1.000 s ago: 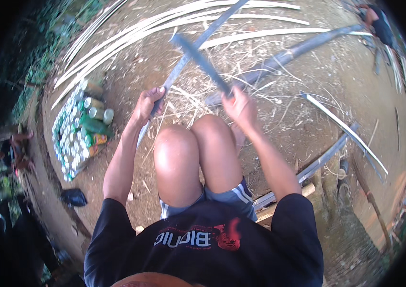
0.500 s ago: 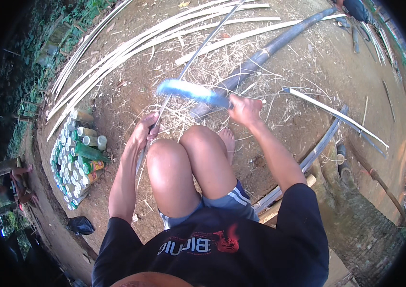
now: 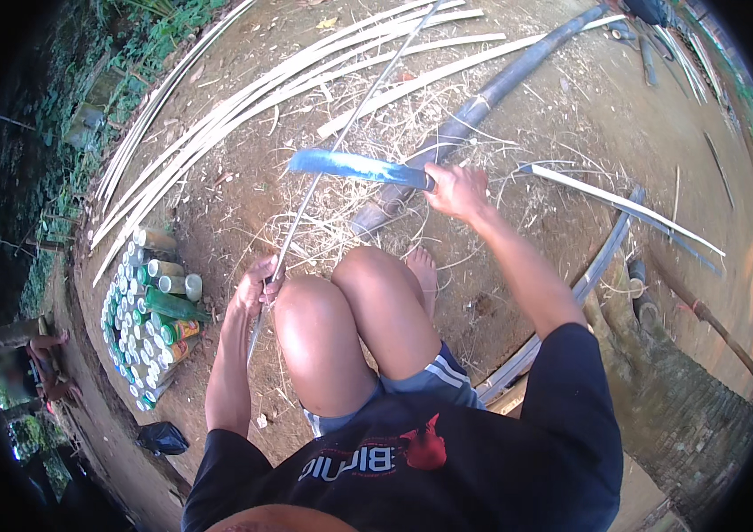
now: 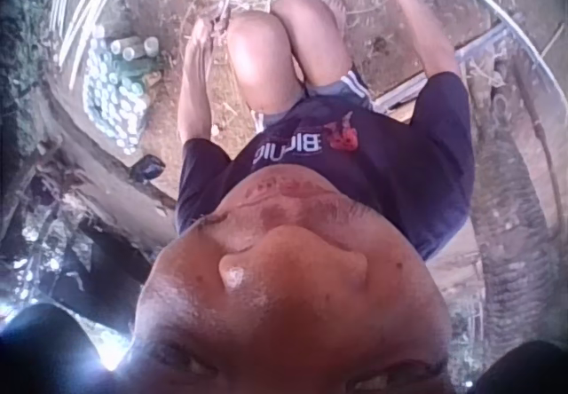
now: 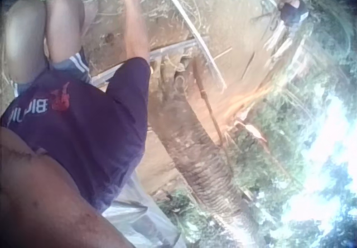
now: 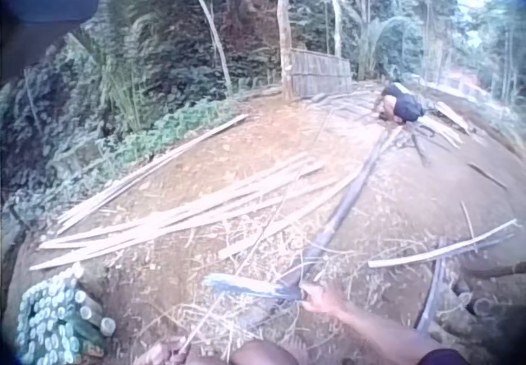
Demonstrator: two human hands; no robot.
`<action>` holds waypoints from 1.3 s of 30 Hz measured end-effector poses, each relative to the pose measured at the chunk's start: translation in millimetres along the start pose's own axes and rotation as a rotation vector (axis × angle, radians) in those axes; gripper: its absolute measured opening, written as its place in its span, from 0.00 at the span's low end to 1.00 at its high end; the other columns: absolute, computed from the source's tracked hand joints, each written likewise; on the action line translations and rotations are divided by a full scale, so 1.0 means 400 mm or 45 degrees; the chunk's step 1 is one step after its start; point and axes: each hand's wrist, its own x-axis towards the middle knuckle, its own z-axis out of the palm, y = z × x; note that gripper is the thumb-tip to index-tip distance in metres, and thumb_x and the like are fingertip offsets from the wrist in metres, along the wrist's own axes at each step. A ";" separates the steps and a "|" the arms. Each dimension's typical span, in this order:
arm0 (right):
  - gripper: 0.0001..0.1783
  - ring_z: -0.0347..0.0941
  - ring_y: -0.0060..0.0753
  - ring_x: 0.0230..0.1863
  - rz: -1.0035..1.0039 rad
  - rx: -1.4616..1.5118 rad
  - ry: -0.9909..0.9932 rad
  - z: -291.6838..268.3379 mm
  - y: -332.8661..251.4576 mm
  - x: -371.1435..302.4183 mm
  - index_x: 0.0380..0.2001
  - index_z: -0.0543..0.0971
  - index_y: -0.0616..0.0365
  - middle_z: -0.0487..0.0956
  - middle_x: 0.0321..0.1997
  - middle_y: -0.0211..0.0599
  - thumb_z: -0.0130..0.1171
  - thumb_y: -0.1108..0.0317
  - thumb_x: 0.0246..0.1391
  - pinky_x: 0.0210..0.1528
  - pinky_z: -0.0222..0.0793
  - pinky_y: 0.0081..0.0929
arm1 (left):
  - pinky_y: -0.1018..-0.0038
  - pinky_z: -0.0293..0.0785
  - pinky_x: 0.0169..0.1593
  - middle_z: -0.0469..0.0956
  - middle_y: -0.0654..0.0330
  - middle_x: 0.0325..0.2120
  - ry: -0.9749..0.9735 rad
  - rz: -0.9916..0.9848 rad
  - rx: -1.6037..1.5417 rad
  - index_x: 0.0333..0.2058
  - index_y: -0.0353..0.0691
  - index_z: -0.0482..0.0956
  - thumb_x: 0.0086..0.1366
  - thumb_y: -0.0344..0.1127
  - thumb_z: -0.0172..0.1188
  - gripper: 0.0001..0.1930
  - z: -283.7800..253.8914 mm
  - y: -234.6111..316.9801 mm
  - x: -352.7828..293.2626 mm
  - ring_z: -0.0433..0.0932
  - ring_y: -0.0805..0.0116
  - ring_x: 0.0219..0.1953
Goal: The person shaves strips of bamboo using a knife while sitting on the ground, periodically rotating the strips to work on different sections.
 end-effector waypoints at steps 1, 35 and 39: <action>0.11 0.79 0.42 0.22 0.020 0.034 0.006 -0.006 0.007 0.004 0.36 0.77 0.47 0.80 0.19 0.36 0.64 0.61 0.49 0.26 0.72 0.43 | 0.82 0.48 0.12 0.63 0.71 0.11 0.007 0.017 0.004 0.27 0.45 0.70 0.71 0.46 0.52 0.15 -0.002 0.001 0.000 0.55 0.82 0.09; 0.12 0.79 0.40 0.22 0.136 0.121 0.150 -0.060 0.123 0.031 0.37 0.80 0.51 0.82 0.23 0.40 0.63 0.60 0.50 0.29 0.73 0.39 | 0.81 0.48 0.12 0.63 0.71 0.10 0.024 -0.128 -0.053 0.26 0.45 0.71 0.66 0.52 0.58 0.18 -0.068 -0.121 -0.137 0.56 0.81 0.10; 0.12 0.77 0.34 0.20 0.785 0.450 0.482 -0.052 0.223 0.095 0.33 0.78 0.56 0.81 0.21 0.35 0.65 0.62 0.48 0.27 0.73 0.37 | 0.81 0.49 0.13 0.65 0.71 0.12 0.076 -0.114 0.063 0.27 0.46 0.71 0.67 0.51 0.56 0.17 -0.080 -0.122 -0.121 0.57 0.82 0.11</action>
